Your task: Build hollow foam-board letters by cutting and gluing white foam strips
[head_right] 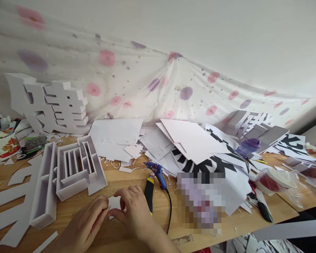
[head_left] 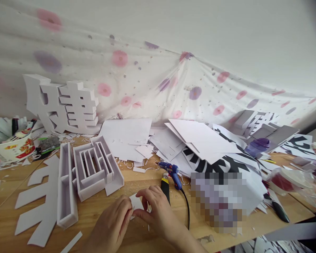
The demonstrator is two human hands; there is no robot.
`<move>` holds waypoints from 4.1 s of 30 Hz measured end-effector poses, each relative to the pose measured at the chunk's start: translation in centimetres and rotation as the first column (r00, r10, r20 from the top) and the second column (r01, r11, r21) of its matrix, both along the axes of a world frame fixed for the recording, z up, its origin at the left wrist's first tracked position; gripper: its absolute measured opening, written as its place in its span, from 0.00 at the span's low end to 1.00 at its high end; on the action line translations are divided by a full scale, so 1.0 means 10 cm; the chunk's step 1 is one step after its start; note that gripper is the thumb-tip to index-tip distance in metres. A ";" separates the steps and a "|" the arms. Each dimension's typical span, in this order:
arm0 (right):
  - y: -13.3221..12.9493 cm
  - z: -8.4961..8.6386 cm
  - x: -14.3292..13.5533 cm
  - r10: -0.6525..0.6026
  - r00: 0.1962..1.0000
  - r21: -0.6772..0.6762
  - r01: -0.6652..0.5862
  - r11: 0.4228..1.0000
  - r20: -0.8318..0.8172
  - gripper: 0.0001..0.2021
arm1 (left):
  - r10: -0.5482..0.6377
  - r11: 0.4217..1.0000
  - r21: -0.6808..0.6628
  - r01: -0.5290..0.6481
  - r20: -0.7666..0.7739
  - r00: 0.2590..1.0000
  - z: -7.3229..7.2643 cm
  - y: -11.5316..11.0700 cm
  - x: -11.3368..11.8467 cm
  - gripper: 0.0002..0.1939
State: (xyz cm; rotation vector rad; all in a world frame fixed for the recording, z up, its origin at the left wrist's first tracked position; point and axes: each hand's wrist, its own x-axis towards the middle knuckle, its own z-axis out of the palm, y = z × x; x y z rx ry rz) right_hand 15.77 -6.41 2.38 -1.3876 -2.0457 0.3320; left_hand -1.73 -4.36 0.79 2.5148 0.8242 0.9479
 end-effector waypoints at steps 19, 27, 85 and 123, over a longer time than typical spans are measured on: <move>0.26 0.14 -0.14 0.007 0.999 0.094 -0.012 0.995 0.049 0.08 | 0.206 0.978 0.021 -0.205 -0.055 0.977 0.13 0.07 -0.58 0.09; 0.90 0.29 -0.71 0.264 0.908 0.171 -0.330 0.928 0.325 0.08 | 0.649 0.757 -0.063 -0.650 -0.046 0.760 0.16 0.63 -1.24 0.26; 1.31 -0.03 -0.99 0.493 0.744 -0.030 -0.539 0.842 0.451 0.07 | 0.706 0.530 -0.728 -0.435 0.095 0.702 -0.21 0.81 -1.23 0.58; 1.33 -0.08 -0.98 0.492 0.716 0.016 -0.574 0.819 0.494 0.07 | 0.691 0.539 -0.727 -0.426 0.091 0.717 -0.20 0.81 -1.23 0.60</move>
